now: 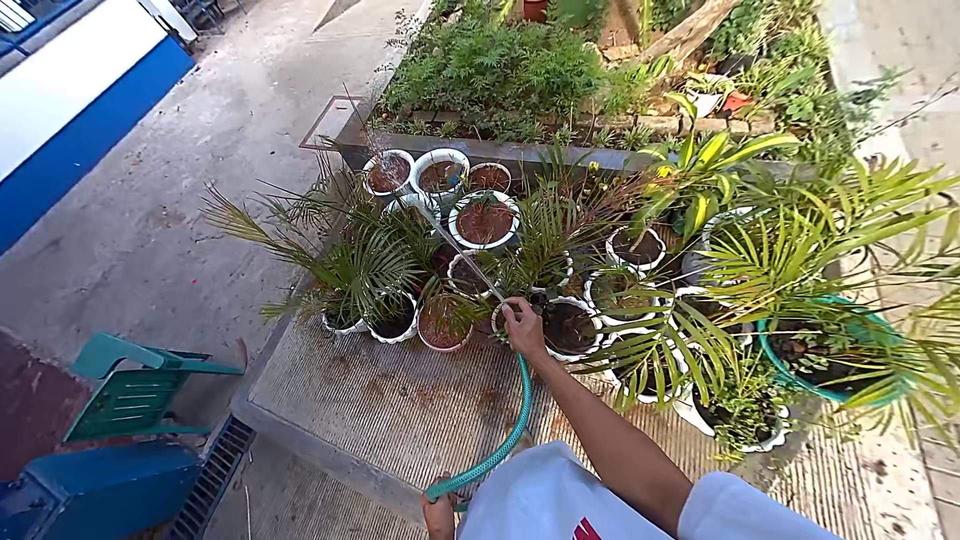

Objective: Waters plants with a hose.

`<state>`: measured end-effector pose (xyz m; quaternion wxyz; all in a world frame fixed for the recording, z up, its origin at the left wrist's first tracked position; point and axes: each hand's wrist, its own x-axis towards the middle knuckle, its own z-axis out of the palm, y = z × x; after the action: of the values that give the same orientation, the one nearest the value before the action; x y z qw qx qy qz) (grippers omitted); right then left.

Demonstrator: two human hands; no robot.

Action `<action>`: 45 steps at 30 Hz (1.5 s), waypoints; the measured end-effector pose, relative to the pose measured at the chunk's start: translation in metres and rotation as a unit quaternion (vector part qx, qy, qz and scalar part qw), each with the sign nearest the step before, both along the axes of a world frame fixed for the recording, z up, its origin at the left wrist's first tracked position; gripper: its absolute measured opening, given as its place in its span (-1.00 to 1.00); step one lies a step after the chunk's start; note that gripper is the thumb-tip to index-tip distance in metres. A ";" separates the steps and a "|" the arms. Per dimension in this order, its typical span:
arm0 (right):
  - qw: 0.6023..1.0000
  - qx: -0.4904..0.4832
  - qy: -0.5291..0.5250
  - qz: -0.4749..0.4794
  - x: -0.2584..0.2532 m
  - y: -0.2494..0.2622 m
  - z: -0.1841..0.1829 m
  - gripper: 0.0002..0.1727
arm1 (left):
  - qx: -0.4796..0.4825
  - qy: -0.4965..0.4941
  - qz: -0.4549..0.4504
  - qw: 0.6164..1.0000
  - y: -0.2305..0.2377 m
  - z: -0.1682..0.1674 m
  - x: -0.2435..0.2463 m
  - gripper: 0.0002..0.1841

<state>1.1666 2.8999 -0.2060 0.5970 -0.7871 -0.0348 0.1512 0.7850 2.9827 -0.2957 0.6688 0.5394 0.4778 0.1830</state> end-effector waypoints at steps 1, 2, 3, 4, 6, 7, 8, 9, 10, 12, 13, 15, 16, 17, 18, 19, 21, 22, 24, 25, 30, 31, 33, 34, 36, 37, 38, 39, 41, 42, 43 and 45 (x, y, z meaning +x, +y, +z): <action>1.000 0.004 -0.002 -0.005 0.000 0.003 0.000 -0.66 | 0.000 0.001 0.002 1.000 0.000 0.000 0.000 -0.66; 1.000 0.005 -0.003 -0.007 0.000 0.005 0.000 -0.66 | -0.002 0.002 0.003 1.000 0.001 0.000 -0.001 -0.67; 1.000 0.006 -0.004 -0.008 0.001 0.007 0.000 -0.65 | -0.003 0.003 0.005 1.000 0.001 0.000 -0.002 -0.67; 1.000 0.006 -0.006 -0.009 0.000 0.008 0.000 -0.65 | -0.003 0.005 0.006 1.000 0.001 0.001 -0.002 -0.67; 1.000 0.006 -0.006 -0.015 0.001 0.010 0.000 -0.65 | -0.004 0.005 0.011 1.000 0.002 -0.001 -0.003 -0.65; 1.000 0.007 -0.004 -0.019 0.002 0.011 0.000 -0.66 | -0.005 0.001 0.014 1.000 0.002 -0.002 -0.003 -0.65; 1.000 0.008 -0.001 -0.022 0.003 0.012 0.001 -0.66 | -0.006 -0.001 0.015 1.000 0.002 -0.002 -0.004 -0.64; 1.000 0.011 0.003 -0.025 0.003 0.012 0.001 -0.66 | -0.008 -0.001 0.014 1.000 0.002 -0.002 -0.004 -0.64; 0.999 0.015 0.009 -0.031 0.004 0.013 0.002 -0.66 | -0.010 0.001 0.014 1.000 0.002 -0.003 -0.004 -0.64; 0.998 0.018 0.025 -0.053 0.006 0.011 0.005 -0.66 | -0.018 0.002 0.015 1.000 0.000 -0.001 -0.002 -0.62; 0.997 0.016 0.029 -0.064 0.007 0.009 0.007 -0.67 | -0.019 0.002 0.014 1.000 0.000 -0.001 -0.001 -0.60; 0.996 0.013 0.035 -0.078 0.009 0.006 0.011 -0.67 | -0.018 0.004 0.014 1.000 0.000 0.000 0.000 -0.58; 0.996 0.012 0.037 -0.081 0.009 0.004 0.012 -0.67 | -0.017 0.006 0.014 1.000 0.000 0.000 0.000 -0.58; 0.996 0.009 0.037 -0.083 0.009 0.002 0.014 -0.66 | -0.017 0.006 0.012 1.000 -0.001 -0.001 0.001 -0.58; 0.996 0.007 0.038 -0.083 0.009 0.000 0.015 -0.66 | -0.016 0.005 0.011 1.000 -0.001 -0.001 0.002 -0.58; 0.996 0.006 0.038 -0.083 0.009 -0.001 0.016 -0.66 | -0.014 0.004 0.011 1.000 -0.001 -0.002 0.002 -0.58; 0.996 0.010 0.038 -0.083 0.009 -0.003 0.017 -0.66 | -0.010 0.008 0.009 1.000 0.000 -0.004 0.003 -0.59; 0.996 0.013 0.038 -0.083 0.010 -0.004 0.017 -0.65 | -0.009 0.013 0.009 1.000 0.000 -0.004 0.004 -0.60; 0.996 0.016 0.035 -0.081 0.011 -0.006 0.020 -0.65 | -0.008 0.017 0.007 1.000 0.000 -0.003 0.007 -0.61; 0.996 0.015 0.032 -0.079 0.012 -0.007 0.022 -0.65 | -0.007 0.018 0.006 1.000 0.000 -0.004 0.008 -0.62; 0.998 0.015 0.021 -0.053 0.020 -0.006 0.040 -0.64 | -0.010 0.022 -0.001 1.000 -0.004 -0.005 0.016 -0.66; 0.999 0.014 0.017 -0.050 0.021 -0.004 0.044 -0.64 | -0.007 0.022 0.000 1.000 -0.004 -0.007 0.018 -0.67; 0.999 0.017 0.015 -0.044 0.023 -0.001 0.052 -0.63 | -0.001 0.019 0.002 1.000 -0.005 -0.007 0.021 -0.70; 0.999 0.020 0.015 -0.042 0.024 0.001 0.055 -0.63 | 0.000 0.015 0.004 1.000 -0.006 -0.006 0.023 -0.71; 0.999 0.026 0.011 -0.042 0.025 0.003 0.062 -0.63 | -0.002 0.012 0.005 1.000 -0.007 -0.006 0.025 -0.74; 0.999 0.029 0.008 -0.044 0.026 0.004 0.064 -0.63 | -0.001 0.014 0.004 1.000 -0.007 -0.006 0.026 -0.74; 0.998 0.031 0.006 -0.046 0.027 0.004 0.067 -0.62 | -0.001 0.016 0.002 1.000 -0.008 -0.005 0.027 -0.75; 0.998 0.034 0.005 -0.048 0.028 0.005 0.071 -0.62 | 0.003 0.019 -0.001 1.000 -0.008 -0.006 0.028 -0.75; 0.997 0.045 -0.005 -0.055 0.030 0.005 0.077 -0.61 | 0.006 0.022 -0.002 1.000 -0.010 -0.010 0.030 -0.78; 0.997 0.053 -0.007 -0.058 0.031 0.006 0.081 -0.62 | 0.007 0.025 -0.005 1.000 -0.011 -0.012 0.031 -0.81; 0.996 0.062 -0.008 -0.058 0.032 0.005 0.084 -0.62 | 0.007 0.031 -0.012 0.999 -0.012 -0.012 0.033 -0.82; 0.996 0.075 -0.009 -0.055 0.034 0.003 0.090 -0.62 | 0.006 0.050 -0.026 0.998 -0.014 -0.007 0.038 -0.84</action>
<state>1.2004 2.9030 -0.1162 0.6614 -0.7422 -0.0080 0.1077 0.8227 2.9689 -0.3031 0.6454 0.5641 0.4953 0.1408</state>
